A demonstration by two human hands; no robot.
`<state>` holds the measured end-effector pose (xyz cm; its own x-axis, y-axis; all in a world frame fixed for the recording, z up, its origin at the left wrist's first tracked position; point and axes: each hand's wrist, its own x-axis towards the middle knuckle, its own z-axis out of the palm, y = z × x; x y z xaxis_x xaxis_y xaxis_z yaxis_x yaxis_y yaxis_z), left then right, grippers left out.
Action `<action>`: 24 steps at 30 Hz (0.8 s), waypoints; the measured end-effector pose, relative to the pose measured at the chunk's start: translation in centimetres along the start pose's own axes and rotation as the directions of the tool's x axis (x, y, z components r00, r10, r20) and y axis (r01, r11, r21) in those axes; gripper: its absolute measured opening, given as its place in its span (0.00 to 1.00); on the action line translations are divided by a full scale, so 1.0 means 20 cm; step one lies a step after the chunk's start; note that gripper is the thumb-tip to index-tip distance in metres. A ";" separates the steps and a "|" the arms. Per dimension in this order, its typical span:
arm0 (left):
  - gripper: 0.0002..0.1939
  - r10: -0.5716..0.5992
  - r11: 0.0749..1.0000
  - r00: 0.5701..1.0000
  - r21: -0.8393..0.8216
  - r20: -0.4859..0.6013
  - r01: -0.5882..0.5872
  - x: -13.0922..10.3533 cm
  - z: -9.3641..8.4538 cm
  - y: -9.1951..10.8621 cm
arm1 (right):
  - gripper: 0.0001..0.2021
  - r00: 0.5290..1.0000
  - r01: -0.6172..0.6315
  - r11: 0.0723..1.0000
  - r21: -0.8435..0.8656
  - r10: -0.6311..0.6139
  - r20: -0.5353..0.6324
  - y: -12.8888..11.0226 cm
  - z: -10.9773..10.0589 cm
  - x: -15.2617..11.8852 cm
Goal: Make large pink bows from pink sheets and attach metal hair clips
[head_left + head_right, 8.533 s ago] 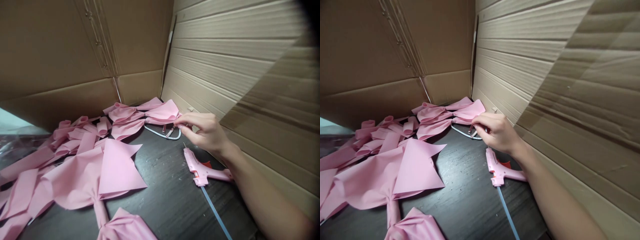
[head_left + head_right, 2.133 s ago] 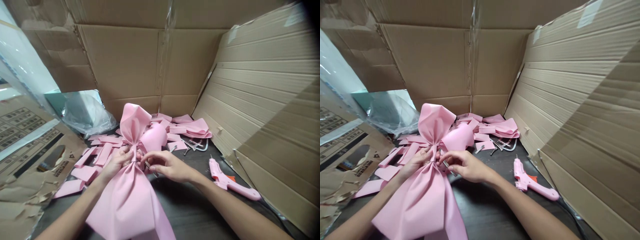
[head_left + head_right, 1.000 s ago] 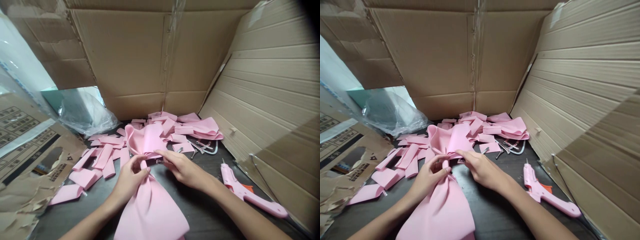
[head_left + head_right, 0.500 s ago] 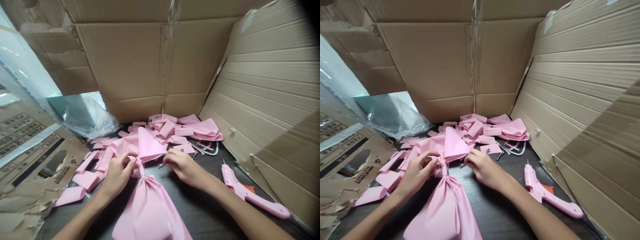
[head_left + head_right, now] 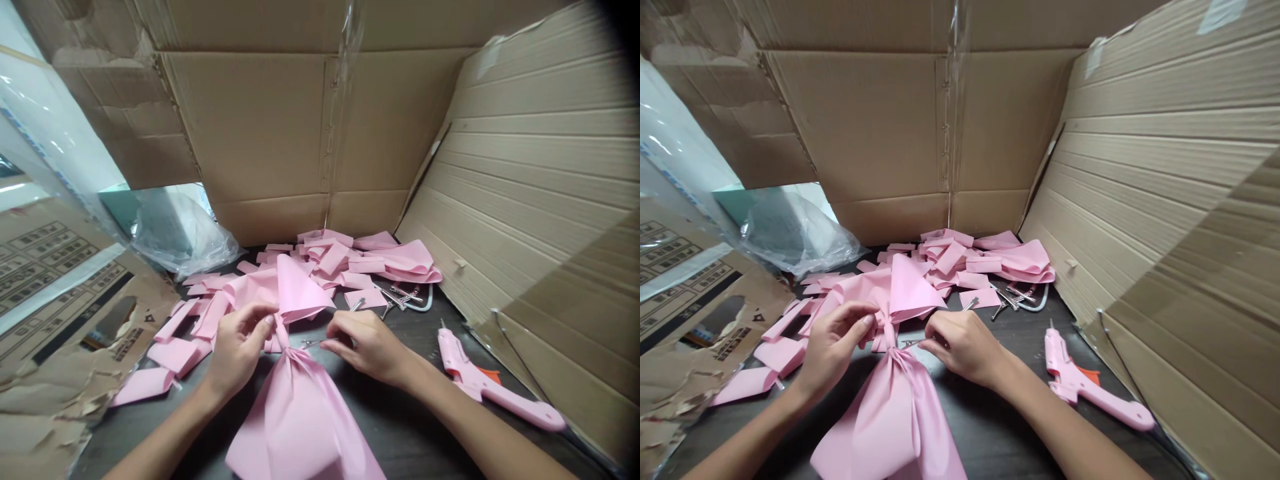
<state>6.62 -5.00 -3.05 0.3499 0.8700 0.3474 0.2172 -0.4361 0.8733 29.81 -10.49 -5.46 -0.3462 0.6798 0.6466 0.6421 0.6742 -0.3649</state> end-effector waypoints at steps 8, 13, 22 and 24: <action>0.08 0.117 0.985 0.993 0.128 -0.014 -0.114 -0.02 -0.04 -0.02 | 0.08 0.993 0.113 0.993 -0.039 -0.115 -0.036 -0.04 0.02 0.02; 0.10 0.039 0.994 0.990 0.097 0.135 -0.053 -0.02 -0.02 0.05 | 0.08 0.965 0.200 0.979 -0.025 -0.202 -0.169 -0.06 0.04 0.00; 0.07 0.060 0.995 0.920 0.045 0.387 -0.084 -0.09 0.06 0.12 | 0.11 0.921 0.366 0.913 -0.181 -0.384 -0.074 -0.14 -0.01 -0.05; 0.06 0.089 0.992 0.931 0.055 0.354 -0.116 -0.10 0.06 0.11 | 0.09 0.926 0.360 0.913 -0.192 -0.375 -0.051 -0.14 -0.03 -0.04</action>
<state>7.56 -7.90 -2.27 0.6676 0.6896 0.2806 0.2253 -0.5464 0.8067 28.68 -13.12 -4.61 -0.5266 0.3618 0.7693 0.5931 0.8047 0.0276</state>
